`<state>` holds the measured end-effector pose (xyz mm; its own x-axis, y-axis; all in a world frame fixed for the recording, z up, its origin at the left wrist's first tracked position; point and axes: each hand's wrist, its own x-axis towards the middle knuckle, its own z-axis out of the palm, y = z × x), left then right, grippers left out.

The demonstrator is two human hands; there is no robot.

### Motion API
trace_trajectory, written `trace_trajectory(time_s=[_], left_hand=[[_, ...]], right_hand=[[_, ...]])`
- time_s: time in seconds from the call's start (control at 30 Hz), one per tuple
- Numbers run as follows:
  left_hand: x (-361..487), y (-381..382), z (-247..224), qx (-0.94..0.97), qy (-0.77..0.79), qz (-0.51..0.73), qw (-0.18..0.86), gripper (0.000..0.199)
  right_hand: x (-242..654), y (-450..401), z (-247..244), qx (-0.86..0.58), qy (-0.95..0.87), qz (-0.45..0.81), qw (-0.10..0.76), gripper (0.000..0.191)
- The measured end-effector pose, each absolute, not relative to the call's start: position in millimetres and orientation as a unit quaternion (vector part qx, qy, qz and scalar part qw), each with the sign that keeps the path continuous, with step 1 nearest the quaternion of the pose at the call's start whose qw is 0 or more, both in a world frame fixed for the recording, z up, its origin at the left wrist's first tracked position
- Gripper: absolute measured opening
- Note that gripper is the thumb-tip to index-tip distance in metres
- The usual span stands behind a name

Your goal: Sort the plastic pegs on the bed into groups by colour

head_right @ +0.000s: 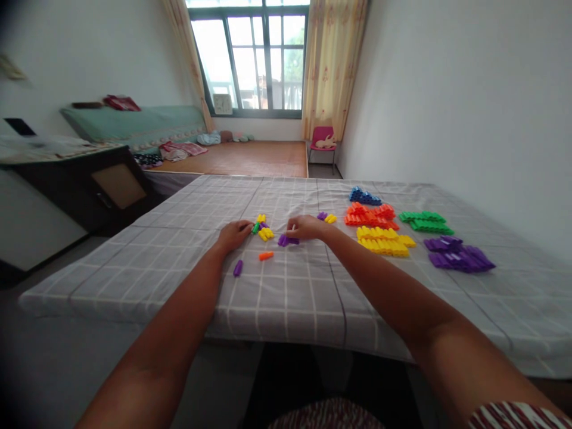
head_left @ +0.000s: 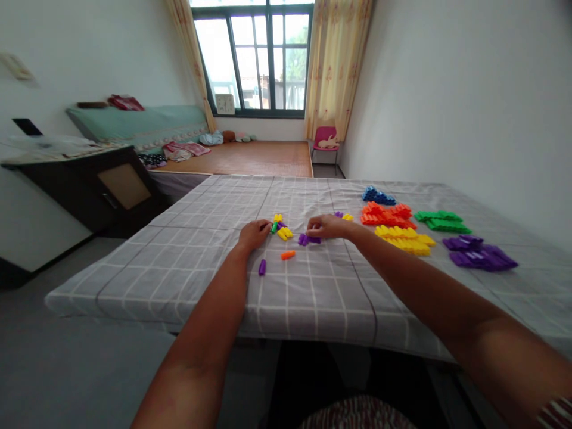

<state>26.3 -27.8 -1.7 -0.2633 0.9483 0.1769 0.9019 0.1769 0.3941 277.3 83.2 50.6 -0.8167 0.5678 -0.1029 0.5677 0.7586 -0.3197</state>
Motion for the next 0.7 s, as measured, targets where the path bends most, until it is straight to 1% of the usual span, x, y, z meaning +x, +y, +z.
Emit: trace_trajectory(time_s=[0.07, 0.1, 0.13, 0.2, 0.27, 0.33, 0.37, 0.43, 0.5, 0.6, 0.7], left_hand=[[26.9, -27.8, -0.8, 0.599, 0.771, 0.208, 0.053, 0.04], [27.2, -28.0, -0.5, 0.598, 0.773, 0.206, 0.053, 0.04], [27.3, -28.2, -0.5, 0.597, 0.774, 0.206, 0.052, 0.04], [27.2, -28.9, -1.2, 0.599, 0.771, 0.211, 0.052, 0.04], [26.6, -29.2, -2.5, 0.602, 0.767, 0.216, 0.05, 0.039], [25.6, -28.8, -4.2, 0.604, 0.765, 0.219, 0.05, 0.038], [25.1, -28.4, -5.0, 0.604, 0.765, 0.219, 0.051, 0.038], [24.4, -27.5, -6.2, 0.605, 0.763, 0.221, 0.052, 0.038], [24.3, -26.8, -6.6, 0.608, 0.76, 0.226, 0.051, 0.039], [25.0, -27.1, -5.8, 0.607, 0.76, 0.226, 0.049, 0.039], [25.4, -28.0, -4.9, 0.61, 0.759, 0.221, 0.05, 0.038]], right_hand=[[284.7, 74.0, 46.2, -0.348, -0.93, 0.119, -0.014, 0.025], [287.0, 70.2, 44.1, -0.367, -0.923, 0.112, -0.017, 0.027], [288.8, 67.4, 42.5, -0.383, -0.915, 0.126, -0.02, 0.029], [291.8, 64.9, 42.1, -0.411, -0.891, 0.191, -0.029, 0.031], [295.6, 65.9, 44.9, -0.415, -0.878, 0.236, -0.035, 0.028], [300.2, 68.5, 48.8, -0.372, -0.904, 0.211, -0.009, 0.021], [302.4, 70.0, 50.2, -0.325, -0.928, 0.18, 0.014, 0.02], [305.8, 72.2, 51.1, -0.204, -0.97, 0.119, 0.055, 0.023], [307.2, 73.2, 49.1, -0.112, -0.988, 0.087, 0.06, 0.03], [306.4, 73.0, 43.7, -0.096, -0.992, 0.076, 0.031, 0.035], [304.2, 73.5, 40.6, -0.132, -0.989, 0.064, 0.013, 0.031]])
